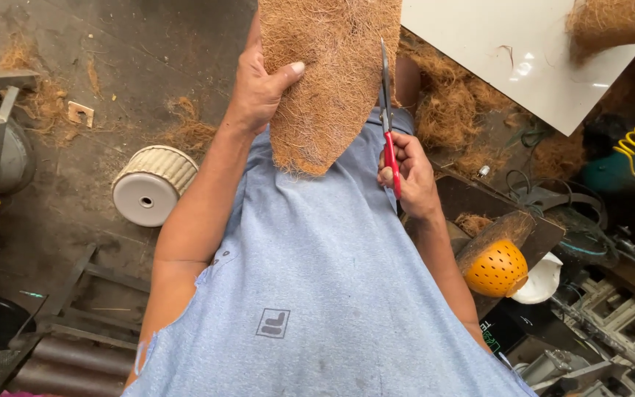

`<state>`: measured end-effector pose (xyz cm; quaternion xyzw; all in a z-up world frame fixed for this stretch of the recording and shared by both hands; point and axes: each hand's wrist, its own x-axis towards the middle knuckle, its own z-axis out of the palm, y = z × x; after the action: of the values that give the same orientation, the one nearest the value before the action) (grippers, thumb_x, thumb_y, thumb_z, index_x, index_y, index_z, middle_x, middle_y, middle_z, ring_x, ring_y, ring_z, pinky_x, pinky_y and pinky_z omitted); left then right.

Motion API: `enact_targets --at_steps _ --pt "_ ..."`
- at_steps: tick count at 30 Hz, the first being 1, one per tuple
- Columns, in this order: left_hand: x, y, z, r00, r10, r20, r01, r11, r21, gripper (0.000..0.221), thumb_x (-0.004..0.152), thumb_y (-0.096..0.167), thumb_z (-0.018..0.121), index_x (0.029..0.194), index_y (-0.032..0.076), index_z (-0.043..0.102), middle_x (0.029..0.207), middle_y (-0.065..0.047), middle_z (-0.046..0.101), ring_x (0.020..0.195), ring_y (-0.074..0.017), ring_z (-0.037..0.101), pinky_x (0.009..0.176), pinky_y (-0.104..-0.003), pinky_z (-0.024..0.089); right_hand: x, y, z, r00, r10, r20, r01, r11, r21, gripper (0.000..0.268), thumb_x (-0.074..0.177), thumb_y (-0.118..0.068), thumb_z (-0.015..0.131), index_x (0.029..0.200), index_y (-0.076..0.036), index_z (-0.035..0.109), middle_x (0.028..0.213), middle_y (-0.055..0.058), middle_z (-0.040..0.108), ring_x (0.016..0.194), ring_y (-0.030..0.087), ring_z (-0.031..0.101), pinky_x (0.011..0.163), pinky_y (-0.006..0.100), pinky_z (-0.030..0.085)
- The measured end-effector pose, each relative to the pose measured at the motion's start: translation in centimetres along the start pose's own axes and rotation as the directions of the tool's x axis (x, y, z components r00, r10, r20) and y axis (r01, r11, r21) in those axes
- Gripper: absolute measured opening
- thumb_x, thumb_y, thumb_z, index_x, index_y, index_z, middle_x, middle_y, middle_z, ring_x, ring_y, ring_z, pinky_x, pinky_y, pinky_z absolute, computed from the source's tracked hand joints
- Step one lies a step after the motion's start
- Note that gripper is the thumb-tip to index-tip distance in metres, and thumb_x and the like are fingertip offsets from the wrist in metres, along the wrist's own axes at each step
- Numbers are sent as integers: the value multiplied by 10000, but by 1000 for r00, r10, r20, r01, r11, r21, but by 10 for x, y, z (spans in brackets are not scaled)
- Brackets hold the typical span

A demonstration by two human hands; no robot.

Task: Cutting and trimming shapes from coconut fiber mats using scissors.

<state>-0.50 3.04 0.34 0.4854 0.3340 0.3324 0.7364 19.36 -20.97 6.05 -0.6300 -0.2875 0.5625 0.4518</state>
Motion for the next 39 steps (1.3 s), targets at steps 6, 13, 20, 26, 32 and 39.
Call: enact_targets --at_steps 6,13,20,26,32,39 --pt "1 0 0 998 52 31 -51 999 -5 755 969 -51 721 1581 14 284 1581 -161 474 1463 -294 510 1290 -412 401 0 4 0 1000 -5 -2 5 999 53 751 906 -425 729 1417 22 408 975 85 561 788 109 562 661 235 549" --pt "0 9 3 998 51 43 -51 999 -18 686 967 -65 689 1546 28 332 1502 -151 547 1411 -289 549 1256 -423 438 0 3 0 1000 -13 1 13 999 39 743 908 -418 721 1421 20 409 959 87 558 756 107 551 639 235 526" --pt "0 7 1 999 35 28 -35 999 -5 692 964 -60 701 1545 15 333 1530 -161 518 1435 -297 524 1273 -427 405 1 -1 -1 1000 -13 -1 13 1000 19 775 893 -454 734 1417 22 420 975 78 555 790 98 547 638 226 519" --pt "1 5 1 998 59 31 -59 998 9 670 953 -52 708 1529 28 374 1525 -154 518 1442 -293 508 1276 -435 380 -1 -5 -2 1000 -19 -11 19 1000 -18 739 905 -430 723 1410 28 437 958 67 566 771 90 542 637 225 513" --pt "1 9 2 998 51 37 -51 999 -6 650 959 -45 700 1518 40 379 1490 -151 548 1409 -292 540 1253 -432 421 1 -13 -2 1000 -1 -16 1 999 -40 718 872 -389 729 1398 16 457 984 68 569 851 111 552 712 236 508" --pt "0 14 4 997 28 74 -23 997 -71 561 982 11 705 1471 62 434 1379 -139 631 1283 -286 642 1127 -426 563 3 -11 -5 1000 8 -18 -9 999 -47 743 854 -381 725 1414 19 446 1015 82 568 908 137 569 768 255 519"
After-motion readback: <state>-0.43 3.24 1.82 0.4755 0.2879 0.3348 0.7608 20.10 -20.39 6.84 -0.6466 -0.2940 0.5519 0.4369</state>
